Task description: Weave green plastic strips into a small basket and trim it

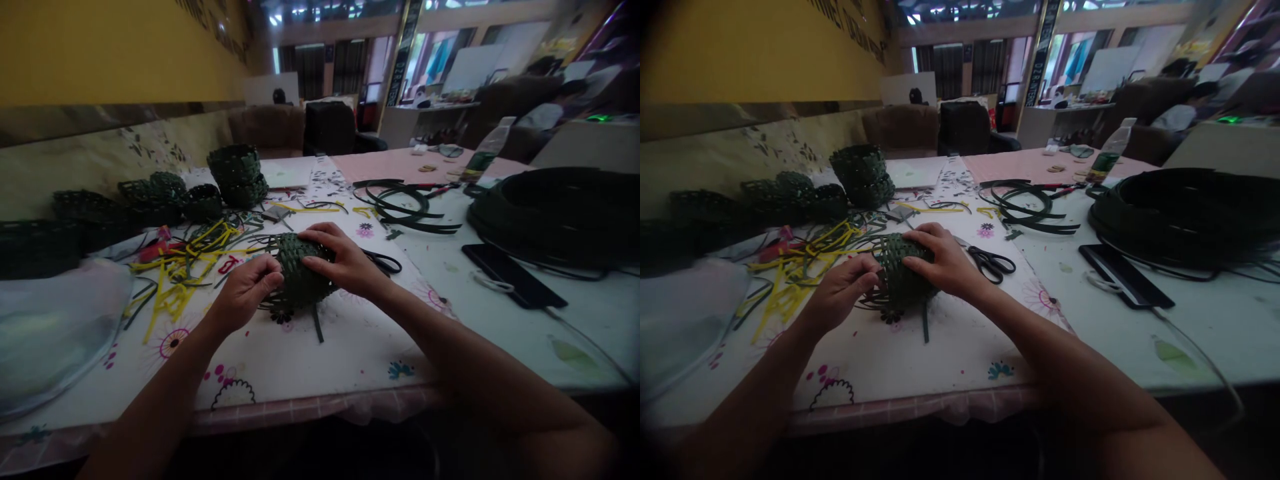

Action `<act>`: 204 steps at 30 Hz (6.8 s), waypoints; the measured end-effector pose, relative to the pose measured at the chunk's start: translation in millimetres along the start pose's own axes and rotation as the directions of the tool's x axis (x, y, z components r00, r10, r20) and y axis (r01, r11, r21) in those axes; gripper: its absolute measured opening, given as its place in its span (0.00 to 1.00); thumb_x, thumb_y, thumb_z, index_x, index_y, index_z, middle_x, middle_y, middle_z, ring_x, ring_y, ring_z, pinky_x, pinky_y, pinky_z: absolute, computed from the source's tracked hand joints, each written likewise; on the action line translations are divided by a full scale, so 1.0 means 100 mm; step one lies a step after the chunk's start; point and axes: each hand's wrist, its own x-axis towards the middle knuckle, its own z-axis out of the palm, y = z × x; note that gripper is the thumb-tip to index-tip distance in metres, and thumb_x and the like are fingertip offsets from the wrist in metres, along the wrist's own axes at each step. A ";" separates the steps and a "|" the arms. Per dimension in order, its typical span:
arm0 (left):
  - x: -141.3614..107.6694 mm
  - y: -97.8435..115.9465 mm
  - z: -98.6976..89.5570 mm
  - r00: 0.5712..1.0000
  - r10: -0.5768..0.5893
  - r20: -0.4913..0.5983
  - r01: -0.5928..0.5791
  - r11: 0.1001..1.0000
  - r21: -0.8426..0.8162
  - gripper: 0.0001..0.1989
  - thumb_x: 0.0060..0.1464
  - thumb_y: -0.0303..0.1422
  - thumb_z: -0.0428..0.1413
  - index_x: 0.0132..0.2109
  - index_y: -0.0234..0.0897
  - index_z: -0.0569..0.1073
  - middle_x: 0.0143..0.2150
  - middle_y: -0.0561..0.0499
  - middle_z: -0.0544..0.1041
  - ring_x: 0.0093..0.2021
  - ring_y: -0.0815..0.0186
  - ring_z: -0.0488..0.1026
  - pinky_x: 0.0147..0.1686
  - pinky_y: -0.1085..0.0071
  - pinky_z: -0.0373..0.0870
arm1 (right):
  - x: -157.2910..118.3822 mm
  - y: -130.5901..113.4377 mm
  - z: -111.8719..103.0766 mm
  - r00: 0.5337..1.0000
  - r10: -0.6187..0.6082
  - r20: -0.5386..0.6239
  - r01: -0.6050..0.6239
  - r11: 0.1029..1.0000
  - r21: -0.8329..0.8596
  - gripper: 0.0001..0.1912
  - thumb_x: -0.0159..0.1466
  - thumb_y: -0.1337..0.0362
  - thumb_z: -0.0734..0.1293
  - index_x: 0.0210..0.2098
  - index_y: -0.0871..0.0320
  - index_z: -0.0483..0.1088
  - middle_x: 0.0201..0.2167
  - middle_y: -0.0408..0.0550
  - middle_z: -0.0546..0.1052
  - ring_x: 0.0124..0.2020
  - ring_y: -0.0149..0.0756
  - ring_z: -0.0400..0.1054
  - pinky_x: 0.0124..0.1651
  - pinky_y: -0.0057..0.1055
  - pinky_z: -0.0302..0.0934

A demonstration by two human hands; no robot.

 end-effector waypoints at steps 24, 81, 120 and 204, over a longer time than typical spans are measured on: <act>0.38 0.00 0.12 0.854 0.505 0.124 -0.433 0.560 0.706 0.15 0.69 0.36 0.49 0.32 0.37 0.68 0.28 0.52 0.71 0.29 0.66 0.66 0.30 0.69 0.57 | -0.03 -0.06 0.04 0.998 0.050 0.038 -0.055 0.984 0.172 0.08 0.64 0.57 0.69 0.38 0.54 0.72 0.58 0.54 0.67 0.66 0.48 0.58 0.70 0.50 0.46; 0.07 -0.07 0.24 0.915 -0.403 -0.021 0.387 0.891 -0.237 0.30 0.50 0.59 0.58 0.26 0.35 0.64 0.24 0.57 0.58 0.25 0.73 0.54 0.25 0.74 0.49 | -0.13 -0.15 0.14 0.997 0.053 -0.059 -0.042 0.984 0.172 0.07 0.61 0.59 0.73 0.37 0.52 0.73 0.58 0.52 0.67 0.64 0.49 0.60 0.69 0.53 0.50; 0.16 -0.09 0.27 0.853 -0.504 0.138 0.512 0.753 -0.414 0.25 0.40 0.51 0.67 0.28 0.31 0.74 0.24 0.53 0.68 0.26 0.71 0.62 0.28 0.73 0.57 | -0.14 -0.12 0.15 0.997 -0.021 -0.070 0.028 0.993 0.110 0.06 0.62 0.66 0.71 0.39 0.51 0.71 0.58 0.51 0.68 0.63 0.48 0.60 0.68 0.53 0.52; 0.32 0.08 -0.07 0.990 -0.132 0.057 0.125 0.986 0.113 0.12 0.52 0.36 0.60 0.26 0.36 0.68 0.30 0.54 0.67 0.33 0.67 0.64 0.32 0.69 0.58 | 0.04 -0.02 -0.07 0.989 0.056 0.139 -0.081 0.980 0.181 0.12 0.54 0.69 0.69 0.37 0.51 0.66 0.60 0.50 0.67 0.65 0.45 0.59 0.70 0.51 0.50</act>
